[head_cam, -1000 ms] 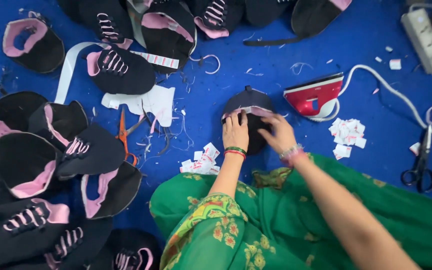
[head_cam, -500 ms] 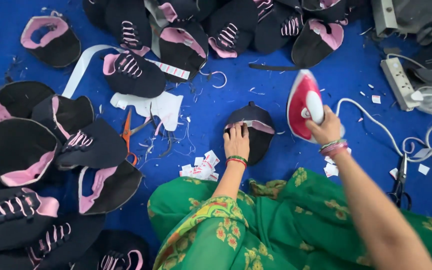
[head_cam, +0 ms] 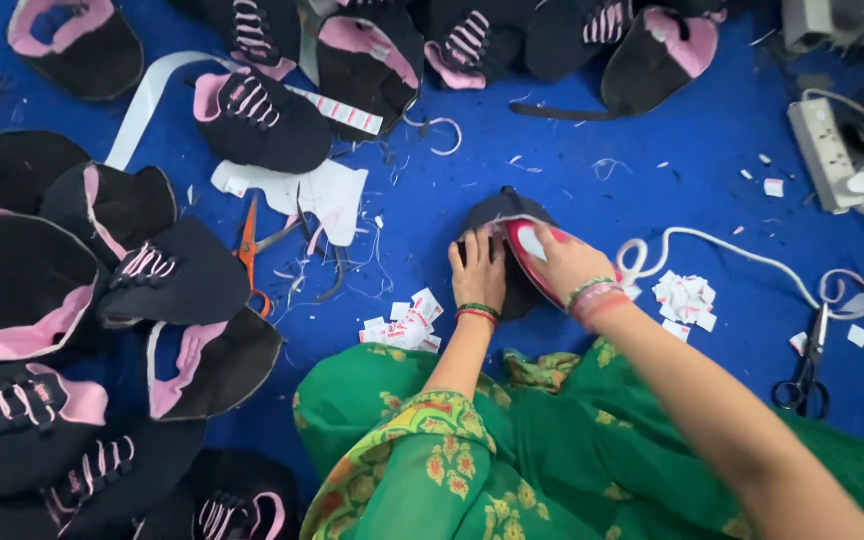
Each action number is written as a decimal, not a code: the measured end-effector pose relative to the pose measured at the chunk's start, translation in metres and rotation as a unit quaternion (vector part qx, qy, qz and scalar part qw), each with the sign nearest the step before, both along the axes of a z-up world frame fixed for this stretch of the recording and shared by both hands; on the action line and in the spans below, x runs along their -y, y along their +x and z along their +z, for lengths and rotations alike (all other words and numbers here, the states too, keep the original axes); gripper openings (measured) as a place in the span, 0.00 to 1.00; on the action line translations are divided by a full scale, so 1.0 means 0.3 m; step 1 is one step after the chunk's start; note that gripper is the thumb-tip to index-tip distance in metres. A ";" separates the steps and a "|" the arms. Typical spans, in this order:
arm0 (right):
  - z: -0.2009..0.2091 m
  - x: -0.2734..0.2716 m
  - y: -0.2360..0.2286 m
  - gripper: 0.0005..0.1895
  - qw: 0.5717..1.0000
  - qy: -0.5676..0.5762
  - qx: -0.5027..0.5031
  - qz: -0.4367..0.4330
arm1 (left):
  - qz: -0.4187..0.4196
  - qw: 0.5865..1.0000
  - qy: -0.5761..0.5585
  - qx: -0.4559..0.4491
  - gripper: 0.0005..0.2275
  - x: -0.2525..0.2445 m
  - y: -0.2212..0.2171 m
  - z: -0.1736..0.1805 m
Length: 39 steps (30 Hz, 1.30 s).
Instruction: The person sits on a blue floor and uses a red iron to press small white labels onto the inside pink lining of black baseball caps. They handle the caps one by one, positioning the labels and applying heat with the iron before moving to the next item.
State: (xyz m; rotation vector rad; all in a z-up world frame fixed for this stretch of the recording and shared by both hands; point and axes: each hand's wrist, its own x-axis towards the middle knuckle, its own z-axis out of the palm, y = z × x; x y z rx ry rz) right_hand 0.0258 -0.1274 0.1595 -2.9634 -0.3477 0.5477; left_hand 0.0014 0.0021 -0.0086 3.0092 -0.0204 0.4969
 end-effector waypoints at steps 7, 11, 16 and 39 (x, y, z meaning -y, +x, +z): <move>-0.074 -0.025 0.042 0.29 1.000 -0.011 0.008 -0.016 | -0.017 0.999 -0.030 0.012 0.21 -0.015 -0.013 -0.030; -0.007 -0.040 0.027 0.29 0.999 -0.019 -0.014 -0.031 | -0.014 1.000 0.000 -0.002 0.21 -0.022 -0.014 -0.003; -0.054 0.039 0.020 0.30 0.998 -0.051 -0.013 -0.015 | -0.023 0.999 -0.040 0.012 0.21 -0.030 -0.012 -0.012; -0.088 0.061 0.085 0.29 0.999 0.023 -0.022 -0.017 | 0.017 0.864 -0.503 0.011 0.33 -0.049 0.009 0.007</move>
